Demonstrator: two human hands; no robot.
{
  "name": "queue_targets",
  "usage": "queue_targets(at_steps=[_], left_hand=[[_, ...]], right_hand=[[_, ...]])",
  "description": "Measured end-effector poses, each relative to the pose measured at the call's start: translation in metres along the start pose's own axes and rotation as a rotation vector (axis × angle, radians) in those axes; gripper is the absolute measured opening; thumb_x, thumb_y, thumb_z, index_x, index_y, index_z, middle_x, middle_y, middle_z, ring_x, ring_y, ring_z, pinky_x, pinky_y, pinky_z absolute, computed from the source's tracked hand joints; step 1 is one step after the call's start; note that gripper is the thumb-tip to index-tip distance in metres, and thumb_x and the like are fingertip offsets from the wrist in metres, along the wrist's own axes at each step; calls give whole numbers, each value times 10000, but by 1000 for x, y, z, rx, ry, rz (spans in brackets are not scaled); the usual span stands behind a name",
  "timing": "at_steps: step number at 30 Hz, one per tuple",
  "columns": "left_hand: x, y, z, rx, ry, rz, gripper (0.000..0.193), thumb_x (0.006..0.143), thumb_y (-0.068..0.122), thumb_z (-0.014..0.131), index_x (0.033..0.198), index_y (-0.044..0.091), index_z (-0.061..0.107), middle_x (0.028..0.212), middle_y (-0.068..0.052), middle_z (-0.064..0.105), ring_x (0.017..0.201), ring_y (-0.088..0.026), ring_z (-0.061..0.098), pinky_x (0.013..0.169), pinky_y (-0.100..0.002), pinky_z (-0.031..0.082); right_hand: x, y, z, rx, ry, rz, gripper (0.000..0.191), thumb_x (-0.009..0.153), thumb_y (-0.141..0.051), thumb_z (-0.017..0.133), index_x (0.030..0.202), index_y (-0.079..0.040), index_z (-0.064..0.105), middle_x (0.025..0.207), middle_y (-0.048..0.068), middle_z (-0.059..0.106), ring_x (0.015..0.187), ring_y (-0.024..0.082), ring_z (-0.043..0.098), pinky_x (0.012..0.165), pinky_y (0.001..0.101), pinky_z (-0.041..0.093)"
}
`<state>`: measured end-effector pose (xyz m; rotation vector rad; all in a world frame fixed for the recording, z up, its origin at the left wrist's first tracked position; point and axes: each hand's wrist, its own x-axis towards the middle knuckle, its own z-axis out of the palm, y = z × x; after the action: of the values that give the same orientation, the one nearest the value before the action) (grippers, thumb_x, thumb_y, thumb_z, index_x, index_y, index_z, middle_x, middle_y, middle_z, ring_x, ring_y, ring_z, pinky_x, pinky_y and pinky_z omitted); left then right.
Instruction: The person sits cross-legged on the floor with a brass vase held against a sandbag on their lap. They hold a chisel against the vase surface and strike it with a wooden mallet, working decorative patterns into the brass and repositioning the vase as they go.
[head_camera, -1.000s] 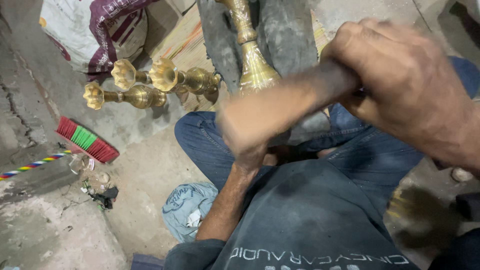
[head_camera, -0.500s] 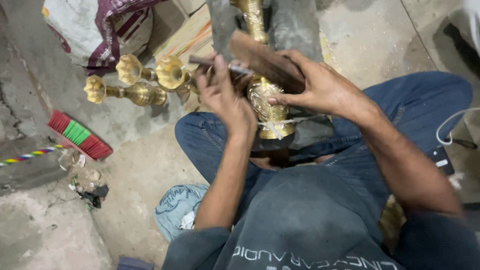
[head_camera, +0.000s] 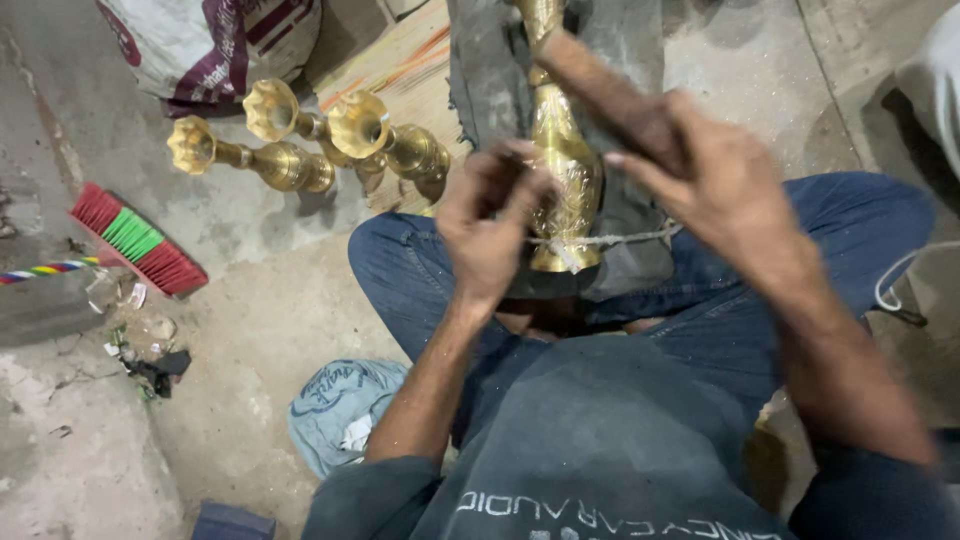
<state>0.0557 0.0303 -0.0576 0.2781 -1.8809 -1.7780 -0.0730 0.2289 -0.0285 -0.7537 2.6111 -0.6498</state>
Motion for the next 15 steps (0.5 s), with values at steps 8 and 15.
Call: queue_targets(at_steps=[8,15], left_hand=[[3,-2,-14,316,-333,229,317,977,87,774,1279,74,680,1208,-74,754,1053,-189,777,899,-308,658],[14,3,-19,357,-458,265,292,986,138,794,1242,67,674,1133,-69,756,995,-184,783,846,-307,650]], right_hand=[[-28,-16,-50,-205,418,-480,464,860,-25,847,1267,-30,624,1005,146,667,943,311,698,832,421,564],[-45,-14,-54,-410,479,-489,420,893,-53,853,1285,-39,703,976,77,672,892,262,670,799,404,491]])
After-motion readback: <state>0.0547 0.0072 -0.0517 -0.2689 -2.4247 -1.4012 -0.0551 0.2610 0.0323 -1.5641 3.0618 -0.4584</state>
